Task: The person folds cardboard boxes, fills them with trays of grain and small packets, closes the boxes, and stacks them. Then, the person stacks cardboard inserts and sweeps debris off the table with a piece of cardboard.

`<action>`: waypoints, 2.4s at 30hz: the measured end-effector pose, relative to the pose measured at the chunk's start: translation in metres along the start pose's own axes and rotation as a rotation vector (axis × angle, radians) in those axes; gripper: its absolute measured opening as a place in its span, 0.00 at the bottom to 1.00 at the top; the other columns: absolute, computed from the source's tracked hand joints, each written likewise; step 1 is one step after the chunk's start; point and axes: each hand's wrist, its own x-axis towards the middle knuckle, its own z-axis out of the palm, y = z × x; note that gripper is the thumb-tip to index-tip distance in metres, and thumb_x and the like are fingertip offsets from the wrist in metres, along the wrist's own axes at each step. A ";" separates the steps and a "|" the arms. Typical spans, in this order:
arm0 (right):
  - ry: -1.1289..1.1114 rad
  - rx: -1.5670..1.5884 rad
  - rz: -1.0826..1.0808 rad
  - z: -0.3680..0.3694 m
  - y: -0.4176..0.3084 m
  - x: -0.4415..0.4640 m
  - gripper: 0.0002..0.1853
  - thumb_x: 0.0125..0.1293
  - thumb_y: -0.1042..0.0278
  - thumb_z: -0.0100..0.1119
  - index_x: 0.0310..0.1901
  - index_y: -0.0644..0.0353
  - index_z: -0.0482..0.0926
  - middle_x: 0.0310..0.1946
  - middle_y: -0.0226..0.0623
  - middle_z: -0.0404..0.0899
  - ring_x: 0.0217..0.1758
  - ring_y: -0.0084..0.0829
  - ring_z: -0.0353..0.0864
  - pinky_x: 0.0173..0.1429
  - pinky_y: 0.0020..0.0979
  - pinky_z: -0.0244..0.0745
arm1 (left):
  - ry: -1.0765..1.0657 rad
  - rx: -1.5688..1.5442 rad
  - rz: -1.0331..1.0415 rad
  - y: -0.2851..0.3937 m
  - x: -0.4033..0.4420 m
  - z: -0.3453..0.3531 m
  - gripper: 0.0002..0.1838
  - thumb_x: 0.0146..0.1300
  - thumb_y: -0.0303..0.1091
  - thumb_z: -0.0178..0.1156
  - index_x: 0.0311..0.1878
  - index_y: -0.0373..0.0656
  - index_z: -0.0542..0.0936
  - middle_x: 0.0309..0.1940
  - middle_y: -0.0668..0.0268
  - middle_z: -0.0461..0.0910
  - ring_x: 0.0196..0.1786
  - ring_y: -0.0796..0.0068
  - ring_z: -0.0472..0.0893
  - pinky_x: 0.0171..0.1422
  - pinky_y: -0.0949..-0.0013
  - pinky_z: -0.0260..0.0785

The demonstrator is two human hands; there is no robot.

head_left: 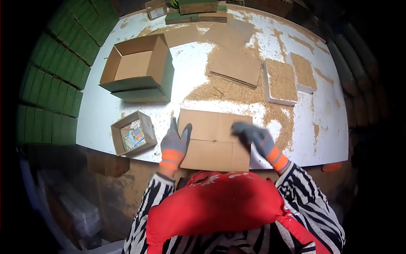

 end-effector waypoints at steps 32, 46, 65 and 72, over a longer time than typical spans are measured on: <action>0.685 -0.770 0.458 -0.246 0.150 0.027 0.26 0.63 0.44 0.55 0.57 0.50 0.68 0.41 0.46 0.82 0.44 0.47 0.81 0.49 0.42 0.74 | -0.044 -0.459 -0.245 -0.083 0.048 0.053 0.26 0.62 0.30 0.55 0.63 0.34 0.66 0.52 0.58 0.74 0.52 0.66 0.72 0.57 0.67 0.65; 1.656 -0.168 0.188 -0.203 0.248 -0.350 0.44 0.60 0.68 0.66 0.71 0.64 0.48 0.70 0.45 0.54 0.71 0.36 0.55 0.69 0.35 0.58 | -0.081 -0.526 0.071 -0.100 0.080 0.083 0.27 0.63 0.32 0.55 0.65 0.40 0.65 0.51 0.64 0.72 0.48 0.72 0.72 0.54 0.69 0.67; 0.655 0.187 -0.186 -0.066 -0.025 -0.109 0.31 0.65 0.76 0.56 0.69 0.63 0.57 0.57 0.40 0.72 0.57 0.30 0.74 0.58 0.32 0.74 | -0.065 -0.835 0.015 -0.018 0.028 0.064 0.31 0.71 0.48 0.46 0.71 0.40 0.58 0.62 0.60 0.68 0.60 0.69 0.69 0.64 0.71 0.61; 0.409 0.115 0.034 -0.013 -0.048 -0.043 0.43 0.55 0.64 0.72 0.69 0.63 0.58 0.63 0.38 0.67 0.61 0.28 0.69 0.61 0.30 0.68 | -0.566 -1.655 -0.261 -0.073 0.043 0.083 0.23 0.73 0.46 0.43 0.62 0.43 0.71 0.52 0.63 0.78 0.49 0.66 0.78 0.54 0.63 0.72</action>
